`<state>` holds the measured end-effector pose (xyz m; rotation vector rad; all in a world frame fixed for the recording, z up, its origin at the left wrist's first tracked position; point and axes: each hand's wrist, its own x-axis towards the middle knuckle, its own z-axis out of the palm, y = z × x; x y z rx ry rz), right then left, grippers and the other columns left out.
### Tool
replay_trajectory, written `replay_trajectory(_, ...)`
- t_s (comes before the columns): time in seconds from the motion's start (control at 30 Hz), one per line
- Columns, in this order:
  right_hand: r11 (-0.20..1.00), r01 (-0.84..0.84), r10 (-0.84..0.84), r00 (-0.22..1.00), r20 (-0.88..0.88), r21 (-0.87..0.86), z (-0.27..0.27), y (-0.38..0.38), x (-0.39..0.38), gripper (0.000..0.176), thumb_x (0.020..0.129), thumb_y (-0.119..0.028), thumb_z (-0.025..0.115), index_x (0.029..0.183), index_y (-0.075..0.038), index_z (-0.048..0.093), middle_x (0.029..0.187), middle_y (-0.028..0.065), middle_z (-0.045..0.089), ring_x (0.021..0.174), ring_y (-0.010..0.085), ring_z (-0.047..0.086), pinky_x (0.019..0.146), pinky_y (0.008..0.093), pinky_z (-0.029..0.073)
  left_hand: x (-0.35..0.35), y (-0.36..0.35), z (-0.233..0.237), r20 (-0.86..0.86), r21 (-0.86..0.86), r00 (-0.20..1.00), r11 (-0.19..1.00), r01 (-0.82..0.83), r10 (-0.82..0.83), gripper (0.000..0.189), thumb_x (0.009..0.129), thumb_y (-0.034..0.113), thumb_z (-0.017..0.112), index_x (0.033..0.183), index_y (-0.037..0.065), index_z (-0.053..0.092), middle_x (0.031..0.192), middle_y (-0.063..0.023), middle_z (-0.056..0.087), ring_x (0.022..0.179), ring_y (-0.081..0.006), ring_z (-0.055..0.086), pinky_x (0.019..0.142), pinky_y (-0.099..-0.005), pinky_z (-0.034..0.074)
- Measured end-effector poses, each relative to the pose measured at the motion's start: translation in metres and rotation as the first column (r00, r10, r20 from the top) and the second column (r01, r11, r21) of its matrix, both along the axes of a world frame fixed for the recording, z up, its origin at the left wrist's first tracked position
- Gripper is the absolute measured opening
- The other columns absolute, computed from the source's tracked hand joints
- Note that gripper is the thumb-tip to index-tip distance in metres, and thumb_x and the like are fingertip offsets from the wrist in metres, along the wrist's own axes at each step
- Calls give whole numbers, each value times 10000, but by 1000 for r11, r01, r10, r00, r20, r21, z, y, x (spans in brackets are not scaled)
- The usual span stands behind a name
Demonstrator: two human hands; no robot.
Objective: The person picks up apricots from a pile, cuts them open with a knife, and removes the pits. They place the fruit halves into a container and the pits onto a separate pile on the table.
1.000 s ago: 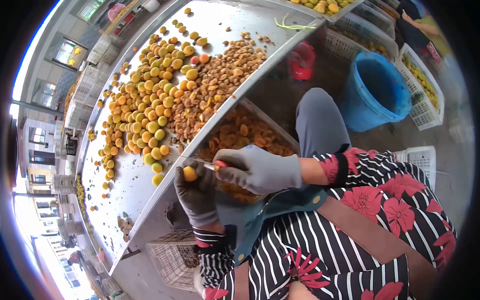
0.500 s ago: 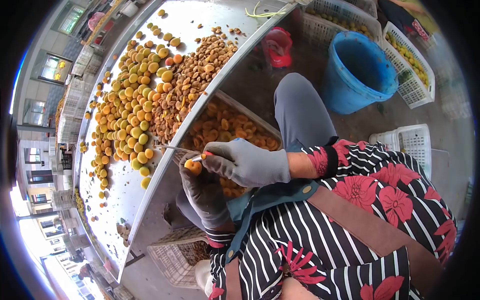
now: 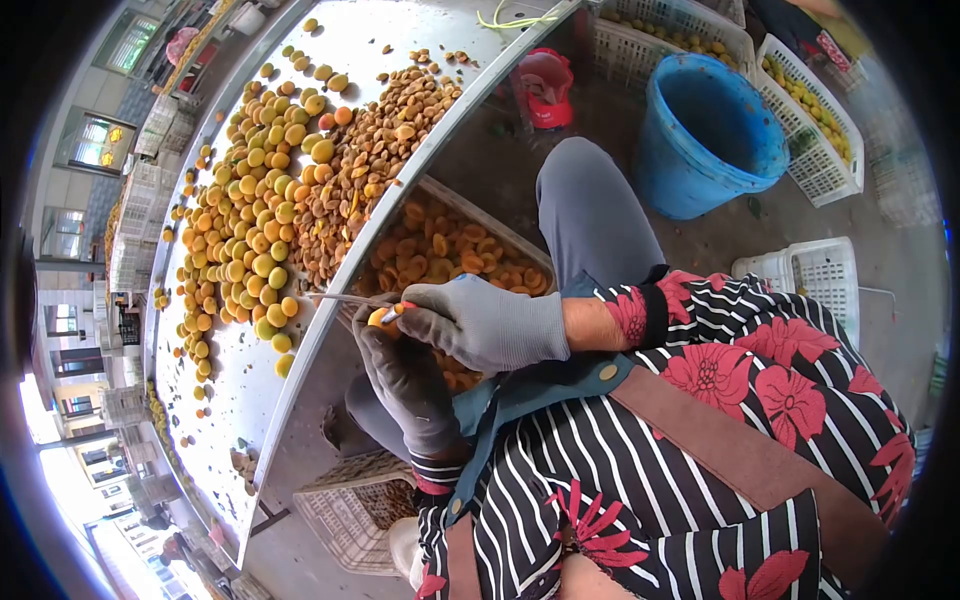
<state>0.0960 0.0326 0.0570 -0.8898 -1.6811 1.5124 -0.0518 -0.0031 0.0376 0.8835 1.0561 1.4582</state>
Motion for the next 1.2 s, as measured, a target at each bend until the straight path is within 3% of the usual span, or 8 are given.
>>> replay_trajectory(0.33, 986, 52, -70, 991, 114, 156, -20, -6, -3, 375, 1074, -400, 428, 1071, -39, 530, 833, 245, 652, 821, 470, 638, 682, 490, 484, 8, 2, -10, -290, 91, 952, 993, -70, 94, 342, 1101, 304, 340, 1170, 17, 513, 1055, -74, 534, 940, -141, 524, 880, -263, 431)
replay_trajectory(0.6, 985, 67, -96, 978, 183, 158, -31, -8, -4, 334, 1055, -379, 478, 1065, -49, 526, 855, 237, 647, 848, 467, 638, 684, 475, 496, 19, 2, -12, -269, 123, 949, 983, -137, 166, 299, 1096, 289, 372, 1166, 30, 505, 1039, -52, 519, 892, -112, 498, 813, -233, 431)
replay_trajectory(0.8, 990, 94, -107, 986, 131, 102, -36, -8, 4, 331, 1052, -373, 494, 1053, -44, 537, 867, 207, 674, 842, 437, 659, 696, 462, 502, 25, 4, -13, -445, 163, 882, 983, -87, 152, 289, 1097, 292, 375, 1164, 37, 494, 1023, -48, 504, 891, -113, 492, 805, -235, 416)
replay_trajectory(0.97, 987, 158, -154, 953, -261, -5, -40, -6, 2, 409, 1065, -433, 474, 986, -42, 559, 754, 60, 645, 664, 259, 633, 612, 382, 479, 27, 10, -17, -196, 50, 980, 998, -32, 41, 374, 1099, 372, 358, 1201, 42, 504, 1063, -58, 533, 933, -148, 528, 894, -285, 435)
replay_trajectory(1.03, 899, -119, 15, 970, -242, -420, -13, -6, 23, 482, 1061, -503, 449, 988, -45, 582, 682, -21, 522, 588, 111, 511, 532, 281, 404, 31, 8, -14, -221, -28, 973, 997, -71, 63, 500, 1077, 500, 311, 1183, 53, 508, 1043, -64, 556, 937, -154, 553, 902, -307, 453)
replay_trajectory(1.1, 814, -260, 94, 941, -324, -519, -20, -4, 33, 494, 1057, -519, 446, 1011, -48, 589, 668, -26, 485, 573, 82, 473, 519, 251, 366, 32, 6, -14, -246, -106, 966, 988, -113, 84, 627, 1054, 629, 263, 1166, 64, 511, 1023, -70, 579, 941, -161, 578, 911, -329, 470)
replay_trajectory(1.17, 703, -394, 155, 898, -412, -592, -21, -2, 44, 508, 1053, -534, 443, 1034, -50, 597, 654, -32, 448, 557, 54, 435, 506, 220, 328, 29, 7, -16, 293, -11, 956, 1000, 6, -3, 560, 1074, 491, 398, 1387, 33, 475, 1159, -106, 590, 1119, -221, 576, 1074, -384, 430)
replay_trajectory(1.2, 691, -405, 147, 890, -432, -599, -20, -2, 48, 501, 1055, -527, 443, 1060, -52, 602, 667, -30, 462, 569, 56, 443, 516, 222, 337, 31, 7, -17, 291, -12, 957, 1000, 6, -2, 560, 1074, 491, 398, 1387, 33, 475, 1159, -106, 590, 1119, -221, 576, 1074, -384, 430)
